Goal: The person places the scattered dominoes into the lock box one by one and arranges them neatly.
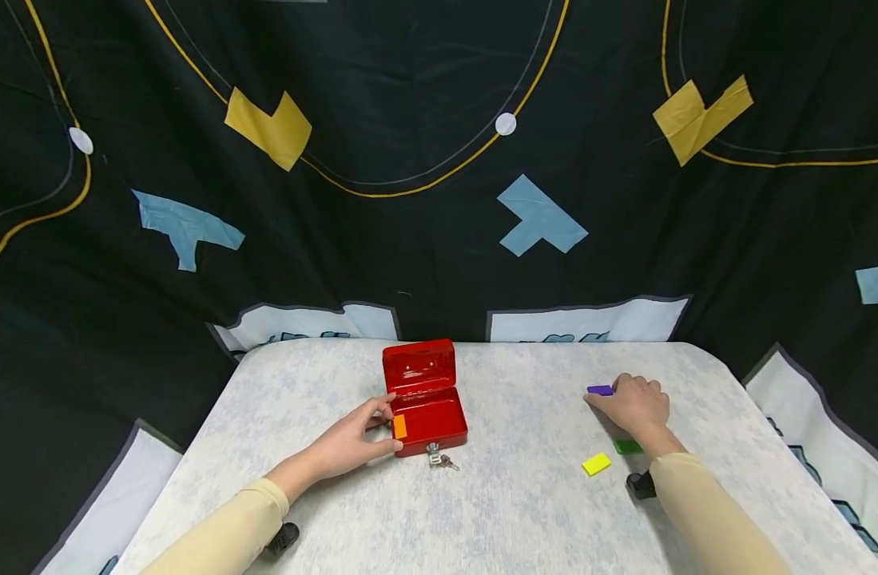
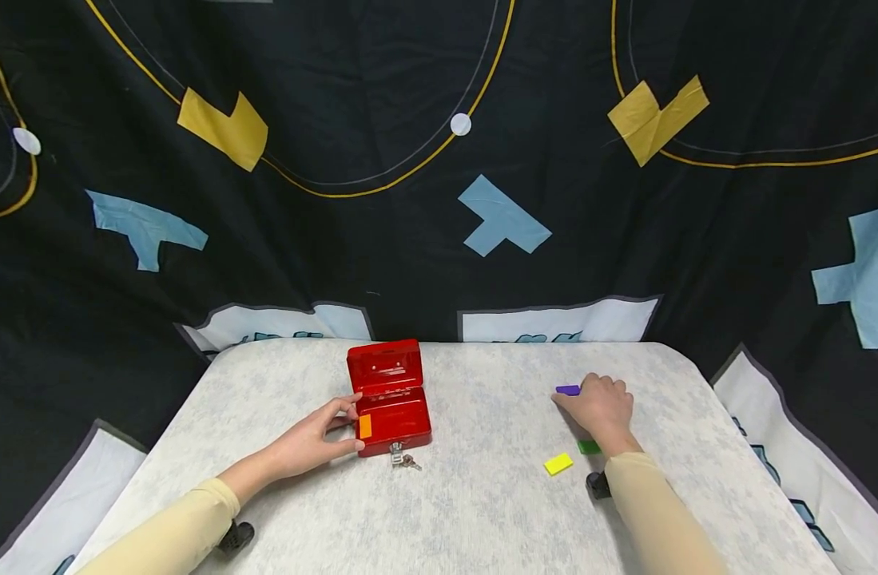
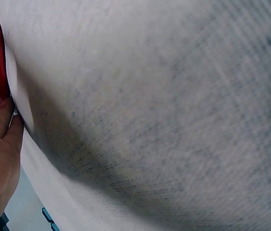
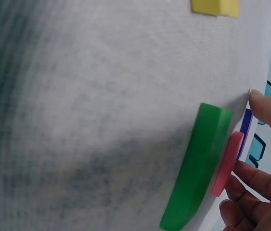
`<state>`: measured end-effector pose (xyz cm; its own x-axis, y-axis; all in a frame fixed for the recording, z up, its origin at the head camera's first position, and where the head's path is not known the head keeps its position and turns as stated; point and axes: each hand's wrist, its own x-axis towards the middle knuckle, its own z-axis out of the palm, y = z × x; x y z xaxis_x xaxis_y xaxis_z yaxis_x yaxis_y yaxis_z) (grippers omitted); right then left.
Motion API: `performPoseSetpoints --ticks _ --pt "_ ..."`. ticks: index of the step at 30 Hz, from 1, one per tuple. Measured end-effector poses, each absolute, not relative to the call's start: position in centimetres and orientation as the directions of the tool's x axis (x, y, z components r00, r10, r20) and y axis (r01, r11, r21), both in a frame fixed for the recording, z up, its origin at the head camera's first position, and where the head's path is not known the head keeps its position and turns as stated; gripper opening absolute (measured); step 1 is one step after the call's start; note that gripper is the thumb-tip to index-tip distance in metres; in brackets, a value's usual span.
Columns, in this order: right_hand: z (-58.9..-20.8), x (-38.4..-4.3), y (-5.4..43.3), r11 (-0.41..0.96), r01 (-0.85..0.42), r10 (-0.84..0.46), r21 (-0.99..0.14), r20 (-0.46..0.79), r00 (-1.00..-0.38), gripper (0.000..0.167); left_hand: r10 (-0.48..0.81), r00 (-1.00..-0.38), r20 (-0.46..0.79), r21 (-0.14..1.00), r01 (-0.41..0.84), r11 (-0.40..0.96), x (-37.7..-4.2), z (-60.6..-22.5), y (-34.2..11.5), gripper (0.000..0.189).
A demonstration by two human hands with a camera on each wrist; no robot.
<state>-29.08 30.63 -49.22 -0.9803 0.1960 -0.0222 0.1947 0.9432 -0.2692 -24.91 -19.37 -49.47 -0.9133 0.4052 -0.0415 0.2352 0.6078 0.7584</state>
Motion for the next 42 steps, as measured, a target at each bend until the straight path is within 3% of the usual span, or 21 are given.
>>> performPoseSetpoints --ticks 18,32,42 --pt "-49.8 -29.2 30.3 0.940 0.220 0.223 -0.260 -0.017 -0.975 0.063 0.405 -0.913 -0.045 0.746 0.239 0.621 -25.0 -49.3 -19.4 0.045" --pt "-50.2 -29.0 31.2 0.942 0.134 0.153 -0.308 0.039 -0.987 0.057 0.405 -0.914 -0.028 0.758 0.245 0.605 -25.0 -49.5 -19.2 0.048" --pt "-49.9 -28.7 32.2 0.896 0.085 0.082 -0.436 -0.025 -0.996 0.060 0.405 -0.913 -0.041 0.751 0.239 0.615 -25.0 -49.4 -19.3 0.046"
